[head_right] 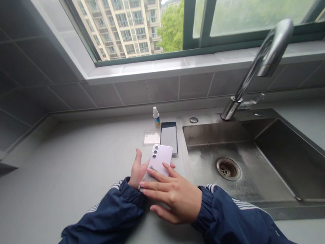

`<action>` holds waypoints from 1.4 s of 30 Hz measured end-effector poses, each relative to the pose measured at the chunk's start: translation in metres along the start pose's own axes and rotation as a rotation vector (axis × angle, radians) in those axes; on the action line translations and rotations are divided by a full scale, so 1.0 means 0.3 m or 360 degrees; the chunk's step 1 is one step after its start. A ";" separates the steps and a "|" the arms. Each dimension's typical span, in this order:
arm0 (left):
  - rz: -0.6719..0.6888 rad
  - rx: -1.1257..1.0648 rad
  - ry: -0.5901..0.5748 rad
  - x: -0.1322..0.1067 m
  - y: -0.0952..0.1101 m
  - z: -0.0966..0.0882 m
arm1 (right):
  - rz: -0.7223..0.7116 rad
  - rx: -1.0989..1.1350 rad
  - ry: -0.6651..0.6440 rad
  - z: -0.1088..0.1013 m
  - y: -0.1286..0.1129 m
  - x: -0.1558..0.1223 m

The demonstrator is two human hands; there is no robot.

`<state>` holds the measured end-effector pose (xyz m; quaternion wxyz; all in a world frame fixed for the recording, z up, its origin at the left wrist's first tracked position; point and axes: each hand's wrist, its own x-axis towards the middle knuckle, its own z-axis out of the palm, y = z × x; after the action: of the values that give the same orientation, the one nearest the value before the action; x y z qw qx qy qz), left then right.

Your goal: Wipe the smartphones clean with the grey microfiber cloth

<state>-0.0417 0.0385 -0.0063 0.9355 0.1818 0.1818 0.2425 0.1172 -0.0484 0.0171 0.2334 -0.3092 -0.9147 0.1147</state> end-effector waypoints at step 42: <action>0.0460 -0.0099 0.0133 -0.012 -0.009 0.031 | 0.0065 -0.0171 0.0126 0.029 0.005 -0.003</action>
<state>-0.0394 0.0320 0.0015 0.8876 0.1668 0.1849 0.3876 0.1143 -0.0483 0.0088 0.2502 -0.3442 -0.9031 0.0579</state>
